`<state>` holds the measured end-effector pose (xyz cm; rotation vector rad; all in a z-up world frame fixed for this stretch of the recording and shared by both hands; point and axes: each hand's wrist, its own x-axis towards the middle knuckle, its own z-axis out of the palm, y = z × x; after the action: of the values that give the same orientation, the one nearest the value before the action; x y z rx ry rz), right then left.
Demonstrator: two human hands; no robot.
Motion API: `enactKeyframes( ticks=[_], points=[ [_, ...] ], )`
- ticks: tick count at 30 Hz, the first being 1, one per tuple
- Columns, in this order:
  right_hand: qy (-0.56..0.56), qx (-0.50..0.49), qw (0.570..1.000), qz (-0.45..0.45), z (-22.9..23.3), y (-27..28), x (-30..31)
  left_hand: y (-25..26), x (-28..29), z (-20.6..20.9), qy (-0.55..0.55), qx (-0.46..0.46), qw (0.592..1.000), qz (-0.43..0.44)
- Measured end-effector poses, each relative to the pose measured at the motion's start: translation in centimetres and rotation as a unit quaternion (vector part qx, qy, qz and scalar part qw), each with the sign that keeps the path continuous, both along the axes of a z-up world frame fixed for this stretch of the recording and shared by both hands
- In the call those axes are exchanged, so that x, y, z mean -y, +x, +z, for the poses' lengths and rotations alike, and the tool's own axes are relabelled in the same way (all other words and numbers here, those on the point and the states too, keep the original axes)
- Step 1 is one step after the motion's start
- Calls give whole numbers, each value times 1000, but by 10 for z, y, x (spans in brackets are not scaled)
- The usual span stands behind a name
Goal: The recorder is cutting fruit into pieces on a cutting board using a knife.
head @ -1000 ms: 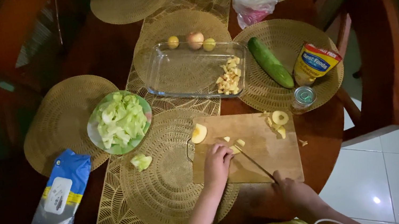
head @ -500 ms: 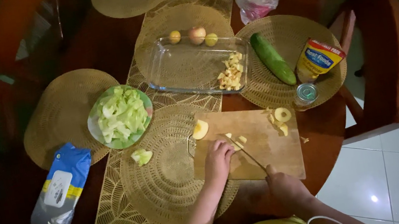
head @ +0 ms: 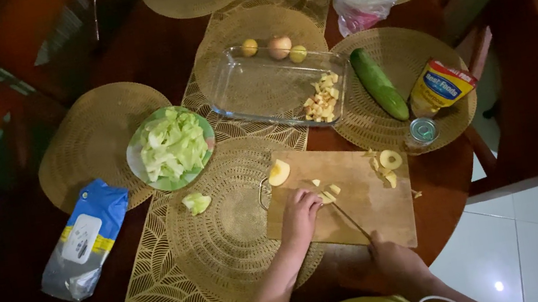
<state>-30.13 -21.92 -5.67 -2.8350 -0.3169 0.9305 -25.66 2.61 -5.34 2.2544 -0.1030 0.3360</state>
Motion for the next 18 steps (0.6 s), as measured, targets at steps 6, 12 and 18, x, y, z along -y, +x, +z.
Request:
enactKeyframes(
  ticks=[6,12,18],
  points=[
    [-143,119,915,358,-13,-8,35,-2,-6,14,-69,-3,998,13],
    [-135,100,935,311,-1,6,1,1,-12,-10,-79,-17,997,14],
    [28,79,995,60,-21,3,-3,-1,-12,5,-54,-15,998,21]
  ],
)
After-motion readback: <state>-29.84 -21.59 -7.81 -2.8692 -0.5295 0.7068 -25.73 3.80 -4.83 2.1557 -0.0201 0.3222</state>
